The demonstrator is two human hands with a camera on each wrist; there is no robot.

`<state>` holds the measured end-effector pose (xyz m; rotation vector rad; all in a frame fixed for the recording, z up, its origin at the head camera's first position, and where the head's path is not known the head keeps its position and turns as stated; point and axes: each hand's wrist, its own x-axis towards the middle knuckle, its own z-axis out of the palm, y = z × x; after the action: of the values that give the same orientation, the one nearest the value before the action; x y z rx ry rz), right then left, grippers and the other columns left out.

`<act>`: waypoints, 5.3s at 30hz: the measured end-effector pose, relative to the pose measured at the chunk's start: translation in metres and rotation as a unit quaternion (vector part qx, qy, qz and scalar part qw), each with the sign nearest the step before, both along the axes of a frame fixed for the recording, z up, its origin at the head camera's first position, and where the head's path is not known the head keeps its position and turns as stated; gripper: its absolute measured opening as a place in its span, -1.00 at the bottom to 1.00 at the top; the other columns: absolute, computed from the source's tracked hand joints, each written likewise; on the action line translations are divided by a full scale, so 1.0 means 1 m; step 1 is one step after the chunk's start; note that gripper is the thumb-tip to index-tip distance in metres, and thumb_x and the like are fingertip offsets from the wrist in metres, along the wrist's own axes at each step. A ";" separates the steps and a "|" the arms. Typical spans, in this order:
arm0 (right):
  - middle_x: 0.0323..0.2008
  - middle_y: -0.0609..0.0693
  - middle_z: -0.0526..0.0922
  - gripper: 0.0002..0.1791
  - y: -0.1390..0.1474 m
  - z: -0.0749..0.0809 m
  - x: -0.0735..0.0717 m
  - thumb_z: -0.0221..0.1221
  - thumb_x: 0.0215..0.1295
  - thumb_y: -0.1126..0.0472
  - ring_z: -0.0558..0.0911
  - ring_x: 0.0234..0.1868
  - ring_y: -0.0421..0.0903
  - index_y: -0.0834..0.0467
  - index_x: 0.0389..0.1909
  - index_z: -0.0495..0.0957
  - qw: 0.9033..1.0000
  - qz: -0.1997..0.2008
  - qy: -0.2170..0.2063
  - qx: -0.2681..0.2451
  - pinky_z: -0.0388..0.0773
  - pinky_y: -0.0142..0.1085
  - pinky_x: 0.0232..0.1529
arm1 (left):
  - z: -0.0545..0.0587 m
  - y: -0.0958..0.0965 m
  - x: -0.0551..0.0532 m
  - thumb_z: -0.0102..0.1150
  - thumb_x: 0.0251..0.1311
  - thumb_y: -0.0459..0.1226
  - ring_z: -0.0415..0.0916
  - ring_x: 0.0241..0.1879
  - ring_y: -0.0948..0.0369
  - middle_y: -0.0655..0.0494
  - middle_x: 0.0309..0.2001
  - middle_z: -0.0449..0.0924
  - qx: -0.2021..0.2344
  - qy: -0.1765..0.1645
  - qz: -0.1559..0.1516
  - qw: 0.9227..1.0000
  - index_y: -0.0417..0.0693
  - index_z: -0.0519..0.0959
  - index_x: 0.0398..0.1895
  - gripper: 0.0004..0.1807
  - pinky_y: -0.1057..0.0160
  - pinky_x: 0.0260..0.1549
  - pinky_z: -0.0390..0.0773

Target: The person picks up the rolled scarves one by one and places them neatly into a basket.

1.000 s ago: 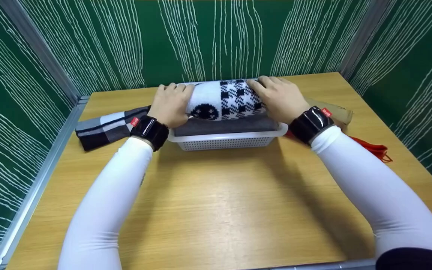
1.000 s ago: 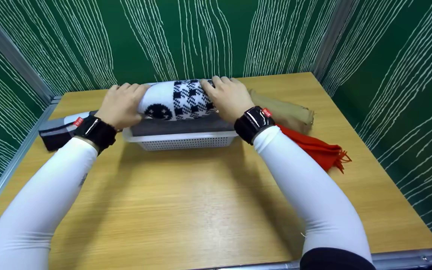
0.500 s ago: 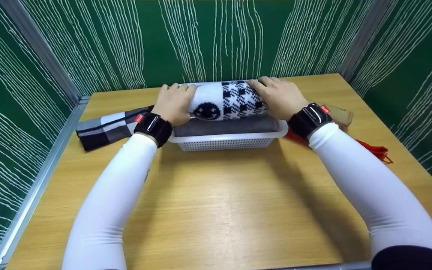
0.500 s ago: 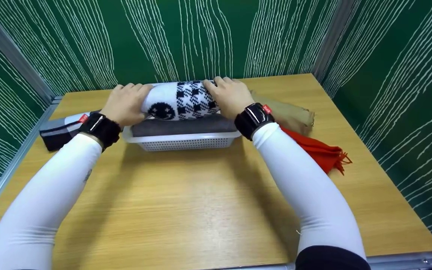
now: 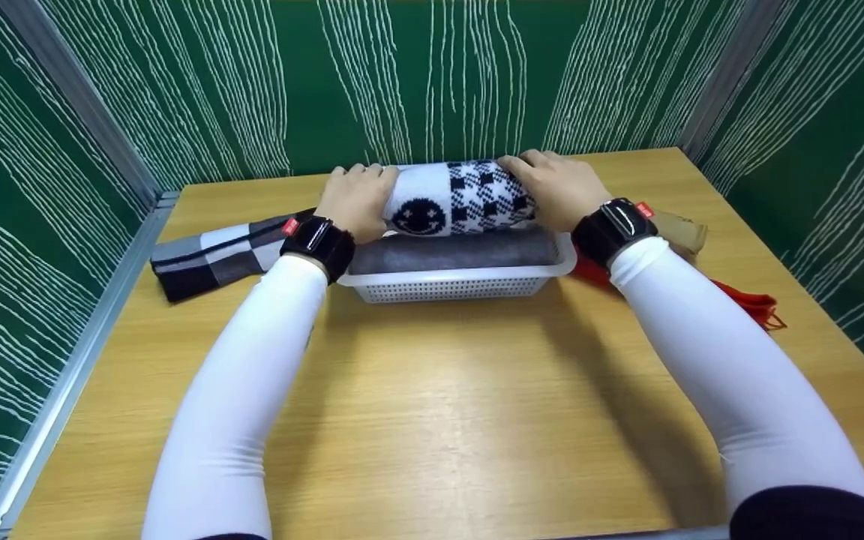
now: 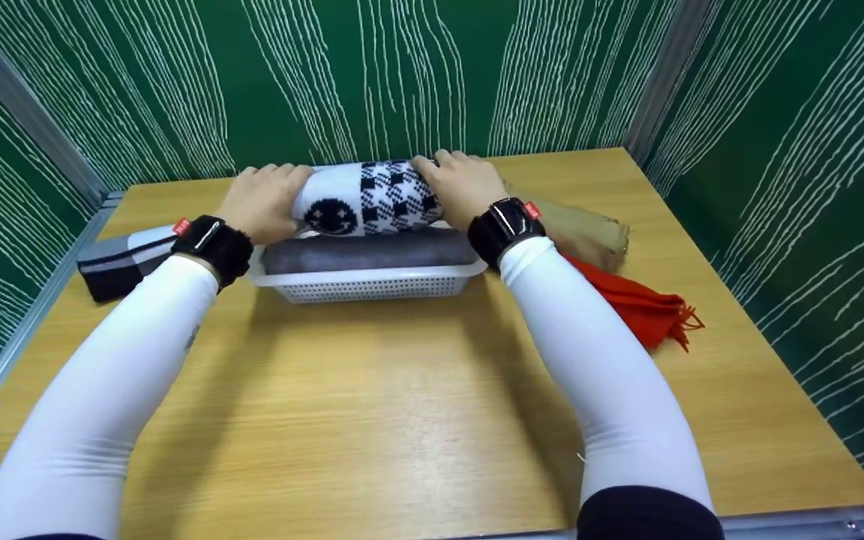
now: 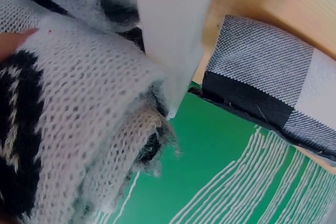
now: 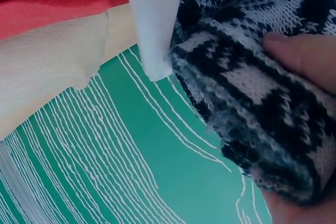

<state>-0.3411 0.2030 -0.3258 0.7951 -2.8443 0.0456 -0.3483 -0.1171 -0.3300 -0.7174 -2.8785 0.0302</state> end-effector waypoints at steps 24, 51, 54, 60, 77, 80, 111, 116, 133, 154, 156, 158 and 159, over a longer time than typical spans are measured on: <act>0.39 0.38 0.55 0.04 -0.002 0.002 -0.024 0.38 0.03 0.57 0.56 0.38 0.38 0.16 0.63 0.29 0.999 -0.026 -0.040 0.017 0.55 0.34 0.37 | 0.007 0.007 -0.019 0.45 0.26 -0.21 0.59 0.30 -0.21 -0.23 0.30 0.62 -0.024 -0.039 0.004 0.999 -0.17 0.44 0.40 -0.33 -0.24 0.29 0.58; 0.36 0.42 0.56 -0.07 -0.008 -0.012 -0.035 0.29 0.18 0.57 0.60 0.32 0.42 0.18 0.62 0.31 0.998 -0.042 -0.047 0.026 0.55 0.32 0.38 | -0.007 0.012 -0.024 0.48 0.21 -0.28 0.60 0.29 -0.24 -0.27 0.31 0.62 -0.062 -0.031 0.008 0.998 -0.24 0.42 0.42 -0.28 -0.22 0.29 0.63; 0.36 0.42 0.56 -0.11 -0.007 -0.016 -0.036 0.25 0.22 0.56 0.61 0.31 0.43 0.17 0.62 0.31 0.997 -0.045 -0.049 0.025 0.55 0.32 0.37 | -0.008 0.013 -0.024 0.45 0.24 -0.26 0.59 0.31 -0.24 -0.27 0.32 0.61 -0.067 -0.037 0.012 0.997 -0.24 0.40 0.45 -0.27 -0.23 0.30 0.62; 0.38 0.44 0.52 -0.03 -0.009 -0.016 -0.035 0.29 0.18 0.55 0.61 0.30 0.45 0.13 0.65 0.25 0.995 -0.055 -0.074 0.024 0.56 0.37 0.33 | -0.008 0.009 -0.028 0.47 0.25 -0.18 0.53 0.39 -0.22 -0.24 0.40 0.56 -0.056 -0.060 0.008 0.997 -0.19 0.38 0.50 -0.22 -0.23 0.39 0.55; 0.34 0.39 0.57 -0.04 -0.008 -0.006 -0.026 0.57 0.19 -0.01 0.58 0.33 0.39 0.21 0.55 0.39 0.998 -0.004 -0.040 0.045 0.54 0.35 0.36 | 0.005 -0.002 -0.025 0.49 0.18 -0.15 0.57 0.30 -0.17 -0.19 0.28 0.62 -0.014 -0.068 -0.005 0.998 -0.15 0.50 0.43 -0.26 -0.19 0.37 0.56; 0.23 0.37 0.65 -0.17 -0.008 -0.008 -0.025 0.54 0.24 -0.03 0.64 0.23 0.37 0.24 0.44 0.49 0.999 0.005 -0.013 0.036 0.61 0.32 0.26 | 0.004 -0.001 -0.026 0.50 0.23 -0.12 0.55 0.32 -0.16 -0.20 0.30 0.61 -0.023 -0.060 -0.002 0.998 -0.17 0.50 0.44 -0.26 -0.18 0.38 0.56; 0.05 0.43 0.70 -0.71 -0.014 -0.019 -0.032 0.15 0.42 0.39 0.73 0.04 0.43 0.39 0.07 0.66 0.998 -0.045 -0.032 0.000 0.71 0.33 0.03 | -0.007 0.007 -0.026 0.33 0.42 -0.34 0.72 0.09 -0.18 -0.24 0.05 0.75 0.006 -0.039 0.026 0.999 -0.28 0.71 -0.03 -0.82 -0.17 0.09 0.71; 0.20 0.44 0.67 -0.55 -0.016 -0.016 -0.031 0.20 0.38 0.37 0.72 0.13 0.41 0.33 0.28 0.63 0.995 -0.059 -0.077 0.005 0.69 0.34 0.10 | -0.006 0.008 -0.027 0.30 0.42 -0.38 0.74 0.08 -0.14 -0.22 0.05 0.79 -0.003 -0.080 0.031 0.996 -0.28 0.73 -0.04 -0.84 -0.15 0.14 0.73; 0.12 0.42 0.73 -0.64 -0.024 -0.010 -0.029 0.20 0.49 0.27 0.73 0.15 0.40 0.38 0.19 0.60 0.984 -0.071 -0.157 0.047 0.63 0.33 0.27 | -0.005 0.009 -0.020 0.18 0.29 -0.53 0.62 -0.15 0.02 -0.25 0.01 0.80 0.000 -0.136 0.026 0.990 -0.36 0.71 -0.05 -0.78 -0.03 -0.06 0.65; 0.31 0.44 0.64 -0.39 -0.019 -0.016 -0.040 0.29 0.41 0.16 0.59 0.36 0.49 0.29 0.43 0.53 0.978 -0.075 -0.187 0.047 0.27 0.65 0.39 | 0.009 0.017 0.003 0.25 0.16 -0.45 0.72 0.03 -0.13 -0.29 0.05 0.78 0.006 -0.141 0.028 0.990 -0.36 0.70 -0.04 -0.71 -0.14 0.07 0.69; 0.33 0.44 0.63 -0.37 -0.020 -0.015 -0.039 0.29 0.41 0.16 0.58 0.37 0.49 0.28 0.46 0.51 0.977 -0.079 -0.192 0.048 0.23 0.69 0.37 | 0.009 0.017 0.004 0.27 0.15 -0.46 0.73 0.02 -0.13 -0.29 0.04 0.78 0.004 -0.140 0.028 0.990 -0.36 0.71 -0.05 -0.72 -0.13 0.04 0.69; 0.34 0.43 0.62 -0.35 -0.021 -0.015 -0.038 0.29 0.41 0.15 0.58 0.37 0.49 0.26 0.48 0.49 0.976 -0.083 -0.193 0.051 0.20 0.73 0.34 | 0.009 0.016 0.002 0.30 0.14 -0.46 0.72 0.01 -0.12 -0.28 0.04 0.78 0.004 -0.142 0.029 0.989 -0.36 0.70 -0.06 -0.72 -0.12 0.04 0.70; 0.36 0.44 0.60 -0.33 -0.021 -0.014 -0.037 0.29 0.41 0.14 0.56 0.38 0.51 0.25 0.50 0.48 0.976 -0.085 -0.194 0.051 0.15 0.76 0.32 | 0.009 0.016 0.002 0.30 0.14 -0.47 0.72 0.01 -0.12 -0.28 0.04 0.78 0.001 -0.144 0.029 0.989 -0.37 0.70 -0.06 -0.72 -0.12 0.05 0.70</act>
<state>-0.3784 0.1819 -0.3402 0.6134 -3.2979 0.0348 -0.3467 -0.1015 -0.3210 -0.6890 -3.1720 -0.0760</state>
